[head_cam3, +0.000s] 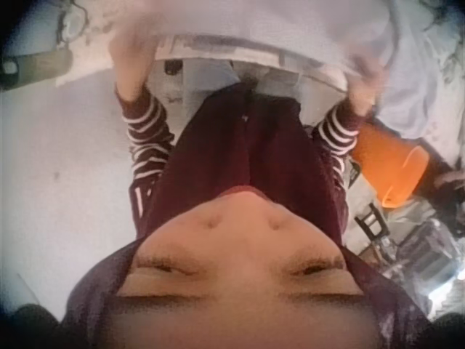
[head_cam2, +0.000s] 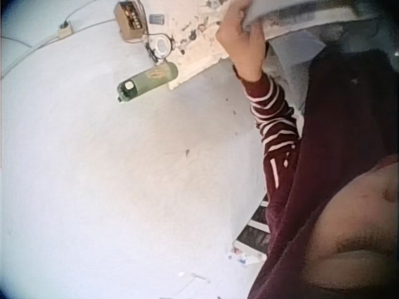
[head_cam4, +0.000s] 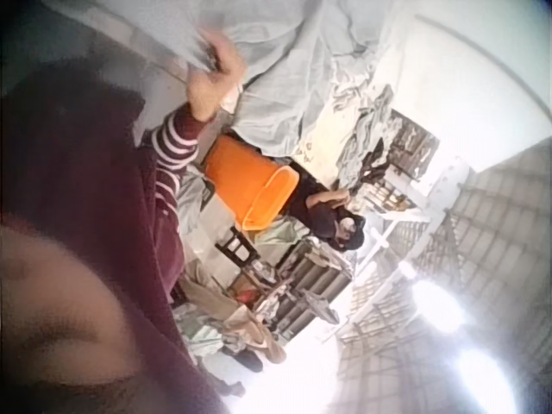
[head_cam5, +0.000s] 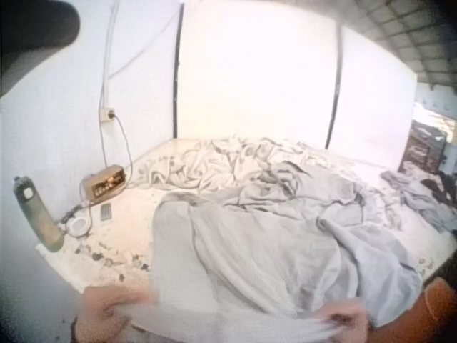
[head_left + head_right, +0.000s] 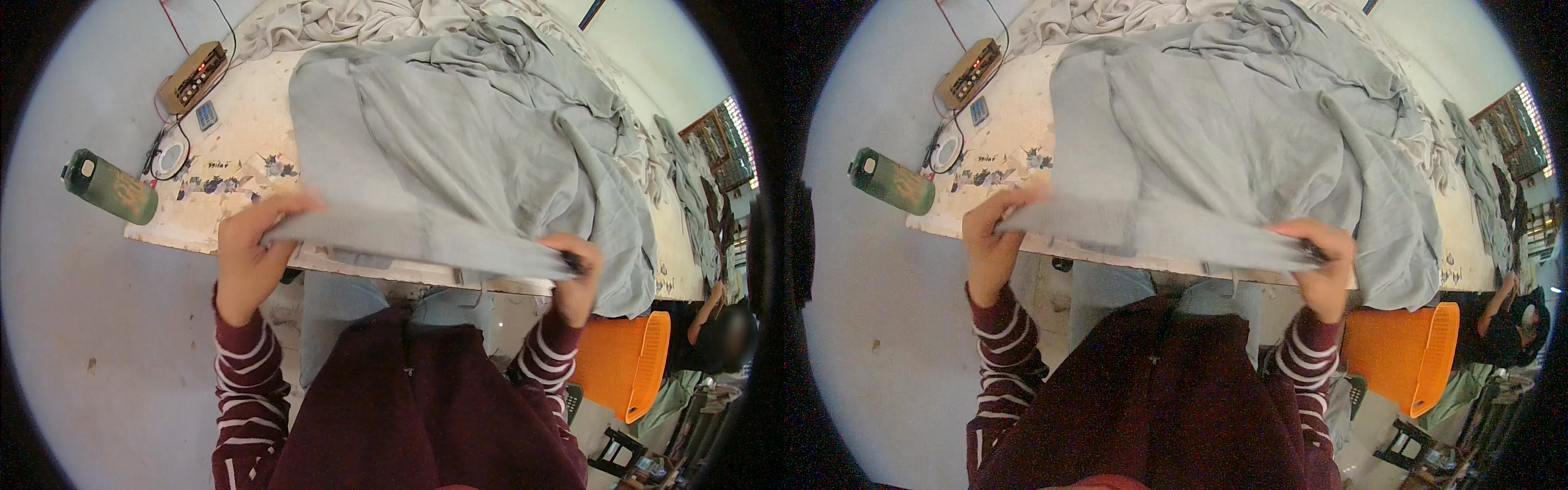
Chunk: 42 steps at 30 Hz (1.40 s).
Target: The person uses a small blade to cut seams and remove tags from a grey sweatshirt laid on a table. They repeatedly lift, turn, and reposition the garment to access different areas, then place the cut pieces aside.
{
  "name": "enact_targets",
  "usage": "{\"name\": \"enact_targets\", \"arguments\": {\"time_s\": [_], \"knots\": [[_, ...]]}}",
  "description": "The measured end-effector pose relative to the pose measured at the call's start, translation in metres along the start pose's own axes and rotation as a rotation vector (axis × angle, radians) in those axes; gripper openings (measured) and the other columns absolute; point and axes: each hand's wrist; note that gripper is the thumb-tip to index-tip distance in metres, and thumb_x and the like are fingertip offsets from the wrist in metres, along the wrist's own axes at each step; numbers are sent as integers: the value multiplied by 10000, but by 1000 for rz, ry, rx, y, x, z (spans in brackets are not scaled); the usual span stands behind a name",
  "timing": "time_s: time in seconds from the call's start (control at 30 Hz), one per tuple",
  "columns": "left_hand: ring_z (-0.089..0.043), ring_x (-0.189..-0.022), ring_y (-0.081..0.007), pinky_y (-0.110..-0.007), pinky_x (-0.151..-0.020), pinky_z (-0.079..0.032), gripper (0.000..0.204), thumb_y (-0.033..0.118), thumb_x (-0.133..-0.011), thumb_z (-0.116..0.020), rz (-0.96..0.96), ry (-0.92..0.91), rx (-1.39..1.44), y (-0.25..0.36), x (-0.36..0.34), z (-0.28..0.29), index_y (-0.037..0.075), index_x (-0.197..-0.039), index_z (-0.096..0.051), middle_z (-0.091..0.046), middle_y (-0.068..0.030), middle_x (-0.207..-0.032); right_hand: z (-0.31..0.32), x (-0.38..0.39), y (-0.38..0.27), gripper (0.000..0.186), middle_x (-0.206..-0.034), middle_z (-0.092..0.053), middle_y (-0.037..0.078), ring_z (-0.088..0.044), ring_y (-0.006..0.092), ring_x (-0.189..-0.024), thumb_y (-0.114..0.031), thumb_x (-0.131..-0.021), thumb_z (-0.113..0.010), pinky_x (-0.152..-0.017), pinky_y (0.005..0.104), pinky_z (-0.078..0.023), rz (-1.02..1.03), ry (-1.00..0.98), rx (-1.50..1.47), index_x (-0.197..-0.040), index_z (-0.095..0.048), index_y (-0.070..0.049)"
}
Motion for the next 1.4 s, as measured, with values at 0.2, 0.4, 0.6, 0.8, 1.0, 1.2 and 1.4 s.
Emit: {"name": "enact_targets", "arguments": {"time_s": [0.2, 0.4, 0.6, 0.8, 1.0, 1.2, 1.4], "knots": [[-579, -719, -69, -207, -663, -448, 280, 186, -789, -754, -51, -318, 77, -12, -21, -6, 25, -973, -618, -634, -22, -819, 20, -2, -2, 241, -741, -618, 7, -580, 95, -721, -180, -754, -781, -650, 210, -443, -434, 400, -142, -852, -642, -9], [-516, -933, -94, -229, -841, -405, 388, 211, -762, -765, 504, -467, 457, -73, -15, -62, 42, -1065, -593, -586, 0, -986, 8, -13, 53, 349, -783, -649, 66, -561, 152, -682, -245, -766, -765, -646, 251, -433, -504, 142, 549, -960, -664, 27], [-509, -994, -119, -240, -907, -385, 428, 188, -755, -762, 629, -402, 653, -71, -3, -67, 43, -1117, -584, -574, -11, -1050, 0, -10, 22, 300, -855, -672, 107, -613, 171, -739, -173, -761, -762, -711, 268, -474, -119, 188, 559, -1008, -686, -20], [-538, -905, -89, -226, -816, -432, 383, 183, -782, -752, 592, -385, 600, -70, -5, -67, 35, -1095, -587, -596, -10, -1003, -59, -32, 13, 416, -930, -674, 64, -601, 123, -763, -170, -722, -794, -686, 258, -474, -125, -120, 457, -1098, -665, -49], [-568, -777, -90, -240, -704, -461, 368, 224, -809, -741, 438, -386, 564, -19, -21, -70, 18, -1074, -591, -626, -29, -917, -85, -57, -13, 464, -967, -660, -12, -590, 99, -728, -225, -718, -812, -640, 236, -451, -217, -243, -148, -1128, -651, -79], [-588, -915, -235, -340, -841, -433, 433, 265, -763, -742, -286, 77, 85, 22, -38, -91, 73, -1123, -598, -613, -105, -1030, -21, -84, -44, 419, -808, -628, -33, -430, 21, -556, -180, -755, -790, -494, 187, -303, -142, 368, -175, -1120, -637, -45], [-428, -1199, -297, -442, -1016, -305, 642, 196, -701, -742, -208, 205, -359, -52, -77, -118, 187, -1293, -495, -482, -117, -1254, 119, -69, -95, 266, -949, -634, 37, -477, 62, -595, -131, -926, -584, -521, 183, -349, 303, 622, -240, -1134, -634, 27]]}}
Point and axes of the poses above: each hand's wrist, its own x-axis away from the middle knuckle, its own z-axis out of the back of the hand, y = z × x
